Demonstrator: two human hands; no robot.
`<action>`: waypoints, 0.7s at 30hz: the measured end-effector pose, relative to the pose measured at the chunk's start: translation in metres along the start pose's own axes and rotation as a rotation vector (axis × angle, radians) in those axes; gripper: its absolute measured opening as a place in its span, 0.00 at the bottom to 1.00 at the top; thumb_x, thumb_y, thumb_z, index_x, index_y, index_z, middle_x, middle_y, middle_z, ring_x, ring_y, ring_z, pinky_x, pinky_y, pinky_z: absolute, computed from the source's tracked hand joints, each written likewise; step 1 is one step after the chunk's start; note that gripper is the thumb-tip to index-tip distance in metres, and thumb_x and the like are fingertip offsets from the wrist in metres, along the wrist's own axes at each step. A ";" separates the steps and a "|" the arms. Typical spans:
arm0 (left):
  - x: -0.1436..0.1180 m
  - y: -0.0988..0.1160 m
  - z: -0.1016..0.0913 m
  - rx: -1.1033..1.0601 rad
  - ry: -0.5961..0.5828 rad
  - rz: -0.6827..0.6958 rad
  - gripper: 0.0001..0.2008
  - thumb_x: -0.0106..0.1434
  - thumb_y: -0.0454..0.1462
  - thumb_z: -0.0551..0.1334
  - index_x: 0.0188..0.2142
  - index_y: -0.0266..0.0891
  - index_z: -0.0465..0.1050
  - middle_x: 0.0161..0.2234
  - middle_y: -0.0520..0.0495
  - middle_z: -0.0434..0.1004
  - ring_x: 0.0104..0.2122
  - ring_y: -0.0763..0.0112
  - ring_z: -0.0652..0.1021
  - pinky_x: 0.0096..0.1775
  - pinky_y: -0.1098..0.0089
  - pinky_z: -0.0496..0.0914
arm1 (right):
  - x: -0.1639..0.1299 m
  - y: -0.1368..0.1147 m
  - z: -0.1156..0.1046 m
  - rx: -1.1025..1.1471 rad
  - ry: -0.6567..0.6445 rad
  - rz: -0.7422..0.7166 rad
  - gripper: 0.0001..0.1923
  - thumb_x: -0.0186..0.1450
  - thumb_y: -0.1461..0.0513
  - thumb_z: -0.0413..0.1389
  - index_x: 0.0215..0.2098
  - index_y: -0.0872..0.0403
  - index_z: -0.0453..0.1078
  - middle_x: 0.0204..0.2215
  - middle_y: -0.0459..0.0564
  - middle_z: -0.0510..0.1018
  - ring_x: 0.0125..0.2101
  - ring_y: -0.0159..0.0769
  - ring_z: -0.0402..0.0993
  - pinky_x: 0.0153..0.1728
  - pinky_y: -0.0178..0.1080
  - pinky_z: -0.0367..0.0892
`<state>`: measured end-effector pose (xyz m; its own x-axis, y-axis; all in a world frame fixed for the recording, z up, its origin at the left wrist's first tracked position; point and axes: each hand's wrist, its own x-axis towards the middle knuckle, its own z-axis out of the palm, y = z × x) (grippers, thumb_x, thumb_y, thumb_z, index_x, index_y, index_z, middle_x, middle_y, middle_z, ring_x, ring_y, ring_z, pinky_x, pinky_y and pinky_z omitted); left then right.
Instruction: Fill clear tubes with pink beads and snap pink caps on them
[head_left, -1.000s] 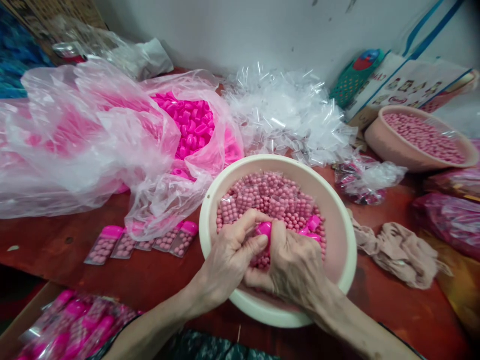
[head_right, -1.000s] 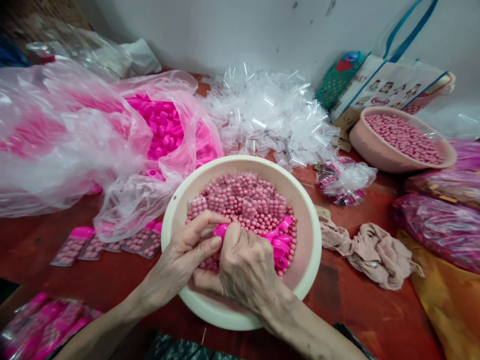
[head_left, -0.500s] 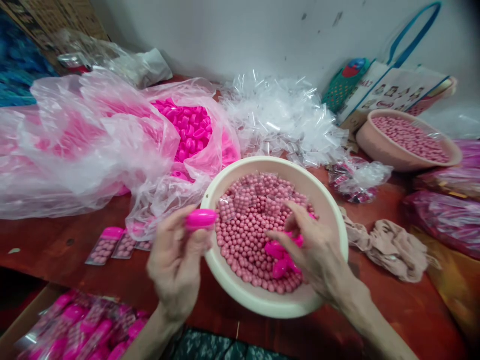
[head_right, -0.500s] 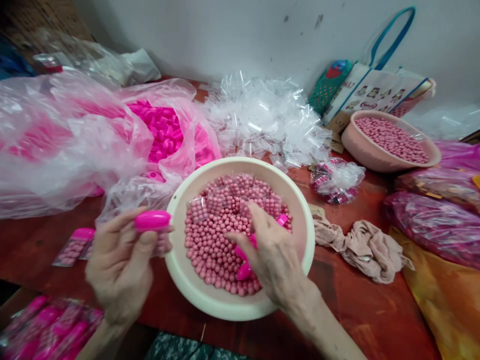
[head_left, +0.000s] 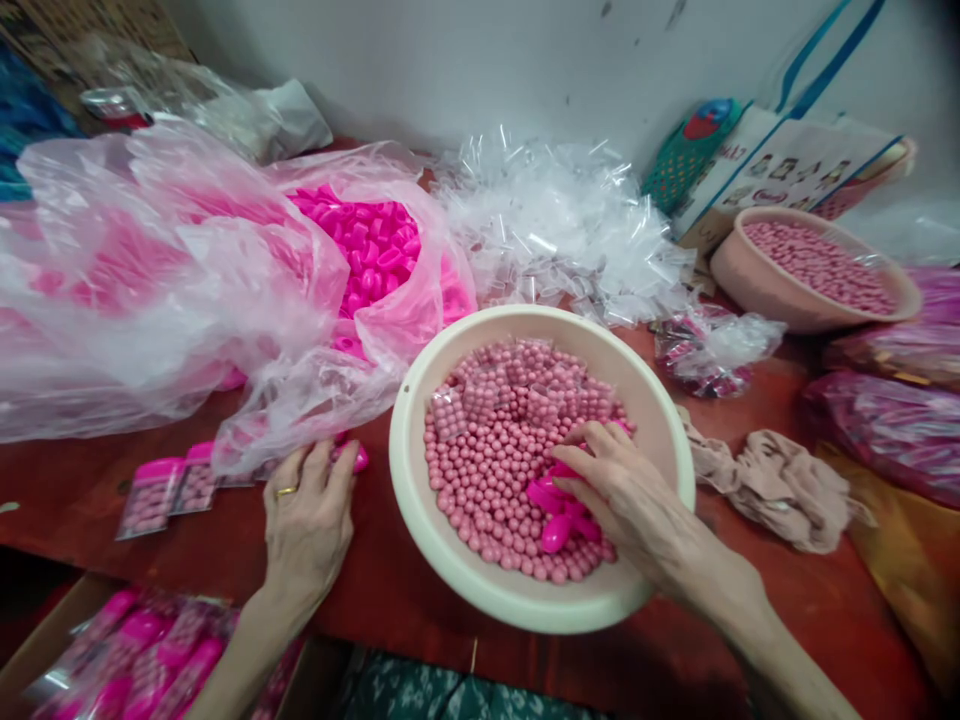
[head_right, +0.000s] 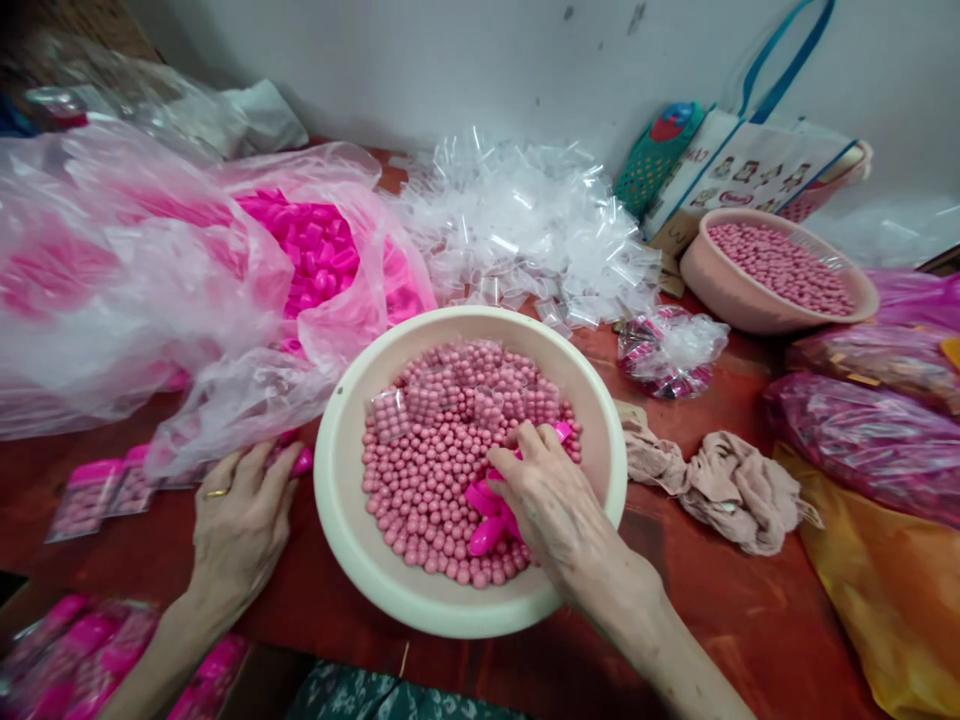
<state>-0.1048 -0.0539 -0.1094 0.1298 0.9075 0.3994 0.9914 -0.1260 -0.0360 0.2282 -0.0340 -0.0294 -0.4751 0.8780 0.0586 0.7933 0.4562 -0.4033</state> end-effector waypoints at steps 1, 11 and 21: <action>0.000 -0.003 -0.001 0.050 -0.031 -0.029 0.16 0.64 0.34 0.52 0.49 0.33 0.70 0.46 0.33 0.72 0.47 0.49 0.68 0.45 0.52 0.65 | -0.004 -0.001 -0.001 0.014 -0.001 -0.012 0.17 0.65 0.64 0.50 0.50 0.44 0.67 0.46 0.51 0.73 0.45 0.43 0.70 0.45 0.44 0.67; 0.001 0.017 -0.029 -0.335 0.262 -0.028 0.12 0.58 0.28 0.60 0.42 0.37 0.71 0.39 0.40 0.76 0.43 0.59 0.74 0.48 0.56 0.67 | -0.053 -0.018 -0.014 0.123 -0.142 -0.123 0.28 0.67 0.64 0.46 0.64 0.43 0.48 0.64 0.44 0.50 0.62 0.43 0.50 0.56 0.42 0.61; 0.098 0.063 -0.070 -0.160 -0.022 0.225 0.13 0.59 0.36 0.60 0.43 0.32 0.70 0.46 0.35 0.71 0.51 0.48 0.68 0.51 0.49 0.65 | -0.030 -0.025 -0.001 0.311 -0.069 -0.062 0.21 0.66 0.65 0.44 0.56 0.48 0.61 0.56 0.53 0.66 0.57 0.44 0.58 0.55 0.48 0.60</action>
<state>-0.0312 -0.0013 -0.0083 0.3486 0.8578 0.3778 0.9224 -0.3854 0.0238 0.2232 -0.0711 -0.0202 -0.5515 0.8334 0.0342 0.6127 0.4326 -0.6614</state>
